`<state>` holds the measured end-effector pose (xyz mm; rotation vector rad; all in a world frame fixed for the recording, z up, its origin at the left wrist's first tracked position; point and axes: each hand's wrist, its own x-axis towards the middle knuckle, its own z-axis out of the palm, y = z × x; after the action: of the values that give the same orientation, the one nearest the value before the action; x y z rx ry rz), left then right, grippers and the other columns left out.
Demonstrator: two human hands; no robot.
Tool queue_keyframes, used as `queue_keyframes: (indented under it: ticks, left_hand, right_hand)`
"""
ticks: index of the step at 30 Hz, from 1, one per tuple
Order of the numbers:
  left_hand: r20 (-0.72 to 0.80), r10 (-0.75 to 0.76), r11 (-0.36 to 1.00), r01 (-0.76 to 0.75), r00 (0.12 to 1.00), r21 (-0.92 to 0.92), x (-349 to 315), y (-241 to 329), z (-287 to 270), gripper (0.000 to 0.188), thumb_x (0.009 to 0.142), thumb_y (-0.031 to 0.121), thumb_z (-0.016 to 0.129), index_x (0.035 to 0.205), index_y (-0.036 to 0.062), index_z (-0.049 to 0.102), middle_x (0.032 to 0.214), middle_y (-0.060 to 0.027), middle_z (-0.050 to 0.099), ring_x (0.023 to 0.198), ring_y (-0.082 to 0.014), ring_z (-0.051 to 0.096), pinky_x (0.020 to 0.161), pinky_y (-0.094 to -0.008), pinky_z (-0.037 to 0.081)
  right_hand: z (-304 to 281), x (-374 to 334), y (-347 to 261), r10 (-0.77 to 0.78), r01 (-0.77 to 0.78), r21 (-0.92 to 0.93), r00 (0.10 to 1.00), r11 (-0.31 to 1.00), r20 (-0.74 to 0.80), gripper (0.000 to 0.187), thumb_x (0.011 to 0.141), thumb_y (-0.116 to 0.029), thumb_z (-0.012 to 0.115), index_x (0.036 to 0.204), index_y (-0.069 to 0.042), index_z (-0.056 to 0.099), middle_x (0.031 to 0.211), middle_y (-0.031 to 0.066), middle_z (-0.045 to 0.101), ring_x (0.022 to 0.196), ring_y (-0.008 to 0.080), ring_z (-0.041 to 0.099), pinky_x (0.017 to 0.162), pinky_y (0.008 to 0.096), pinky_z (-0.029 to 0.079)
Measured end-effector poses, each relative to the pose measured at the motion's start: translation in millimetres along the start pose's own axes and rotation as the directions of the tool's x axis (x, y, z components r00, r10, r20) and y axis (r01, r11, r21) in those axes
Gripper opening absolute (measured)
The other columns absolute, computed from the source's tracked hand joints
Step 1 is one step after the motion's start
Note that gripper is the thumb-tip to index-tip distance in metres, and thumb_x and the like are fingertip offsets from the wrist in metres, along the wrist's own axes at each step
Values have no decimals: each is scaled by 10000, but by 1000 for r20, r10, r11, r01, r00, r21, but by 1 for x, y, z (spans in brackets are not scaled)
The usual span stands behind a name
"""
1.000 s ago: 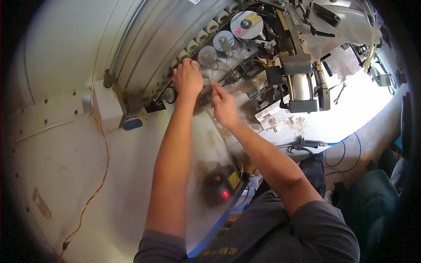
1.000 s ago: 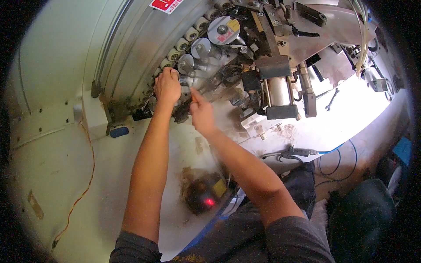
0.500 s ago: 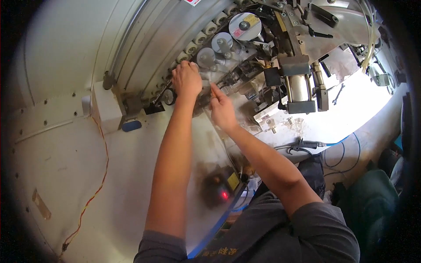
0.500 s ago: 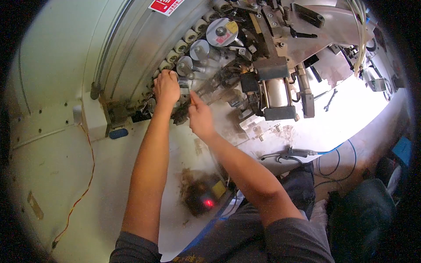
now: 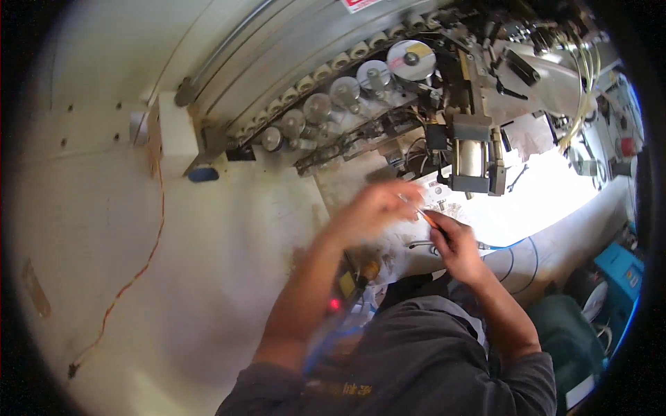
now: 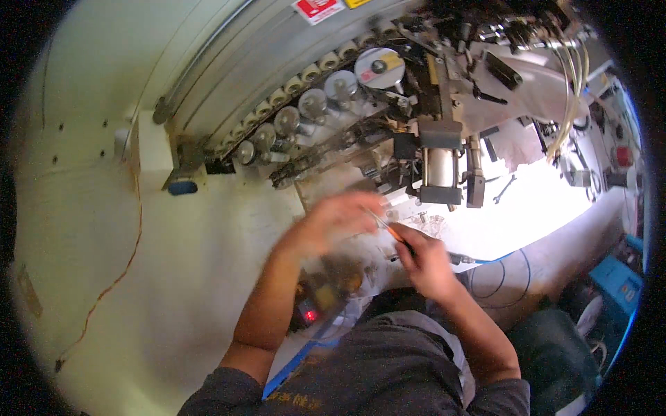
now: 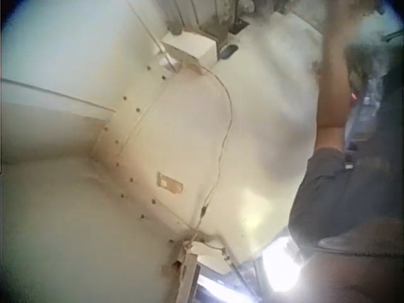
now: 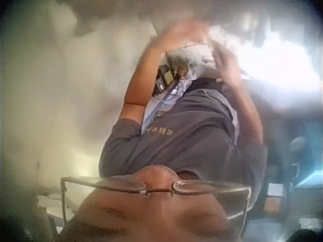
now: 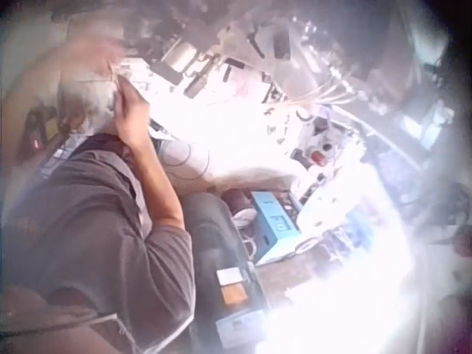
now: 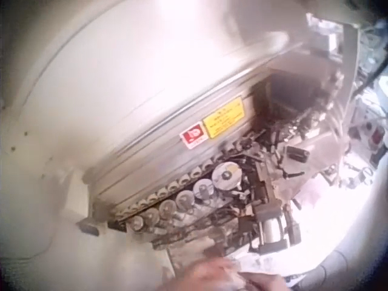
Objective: The person works on a large industrial machine, using a screwdriver to turn small components on a rotating assembly and periodically using a handheld nozzle to spray air or fluid onto the parts.
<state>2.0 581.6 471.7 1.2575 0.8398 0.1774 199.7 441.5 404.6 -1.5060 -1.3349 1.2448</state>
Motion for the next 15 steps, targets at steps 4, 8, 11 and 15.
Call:
queue_keyframes:
  ticks: [4,8,11,15]
  left_hand:
    - [-98,293,857,-216,951,468,1,1,44,326,903,74,720,1224,25,684,1041,-121,706,917,-171,691,810,-318,564]
    - [138,299,765,-323,944,557,-5,-12,34,358,874,65,743,1227,41,688,944,-119,718,825,-173,692,762,-307,556]
    - [115,104,918,-140,988,371,-23,2,50,238,877,105,741,1100,24,742,906,-110,741,766,-173,688,724,-321,551]
    - [124,-29,906,-27,992,423,-32,-12,16,205,879,117,746,1071,45,755,903,-124,760,771,-170,685,712,-329,550]
  right_hand:
    - [-62,-43,-31,-90,97,-248,995,964,38,370,874,16,672,1242,-21,667,909,181,694,756,339,693,692,375,541]
    - [-79,-61,-51,-32,61,-322,995,945,95,365,859,31,679,1221,-17,684,888,169,687,736,334,680,685,373,536]
    - [-83,-72,-47,-34,97,-318,979,943,199,346,865,42,676,1204,-24,701,889,182,684,741,324,673,705,372,535]
    - [-68,-77,-40,-37,65,-129,977,990,211,305,909,3,657,1212,-8,687,927,187,684,819,305,675,760,357,527]
